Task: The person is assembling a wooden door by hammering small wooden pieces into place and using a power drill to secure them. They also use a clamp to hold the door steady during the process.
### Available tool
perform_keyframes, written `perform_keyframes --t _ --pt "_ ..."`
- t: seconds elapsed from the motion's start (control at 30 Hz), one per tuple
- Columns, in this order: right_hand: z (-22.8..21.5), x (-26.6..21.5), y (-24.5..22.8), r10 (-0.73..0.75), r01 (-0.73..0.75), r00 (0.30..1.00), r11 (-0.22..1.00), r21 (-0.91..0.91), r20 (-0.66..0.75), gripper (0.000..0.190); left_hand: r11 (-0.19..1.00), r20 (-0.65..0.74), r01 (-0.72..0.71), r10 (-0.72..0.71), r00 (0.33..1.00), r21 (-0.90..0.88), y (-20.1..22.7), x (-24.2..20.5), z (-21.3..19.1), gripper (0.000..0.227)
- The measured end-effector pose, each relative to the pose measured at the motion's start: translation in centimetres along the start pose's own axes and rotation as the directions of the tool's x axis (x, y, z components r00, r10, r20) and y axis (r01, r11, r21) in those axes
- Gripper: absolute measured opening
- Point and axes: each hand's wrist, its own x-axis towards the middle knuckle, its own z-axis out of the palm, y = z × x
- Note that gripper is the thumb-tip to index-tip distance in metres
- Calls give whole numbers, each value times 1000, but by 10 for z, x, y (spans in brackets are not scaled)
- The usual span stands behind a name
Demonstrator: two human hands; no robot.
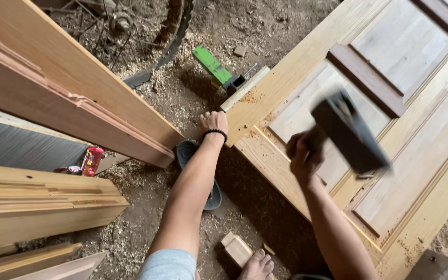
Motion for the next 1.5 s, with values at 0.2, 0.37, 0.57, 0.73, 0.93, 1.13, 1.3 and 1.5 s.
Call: perform_keyframes --t 0.2,0.37,0.57,0.73,0.93,1.13,1.3,1.5 --pt "1 -67 73 727 -83 465 605 -792 506 40 1000 -50 16 -16 999 -8 1 -19 -13 35" --pt "-7 -43 47 701 -375 573 684 -625 424 32 998 -59 -1 -3 998 -64 1 -22 -6 33" --pt "3 -62 51 615 -289 658 740 -608 435 25 999 -155 -45 42 987 -16 -6 -22 0 29" --pt "-40 -78 62 850 -239 317 501 -832 421 34 995 -228 -84 68 971 -60 -7 -52 18 35" --pt "-154 -144 31 916 -313 326 338 -888 233 33 845 -402 -532 506 763 51 75 -82 51 39" --pt "-273 -253 33 948 -577 292 66 -814 -130 44 559 -360 -829 776 518 14 237 -146 124 33" --pt "-318 -295 13 874 -787 268 -44 -615 -405 36 353 -352 -925 856 380 -139 346 -207 170 28" --pt "-301 -292 16 856 -824 290 -3 -566 -427 36 569 -303 -816 764 569 -98 395 -226 178 19"
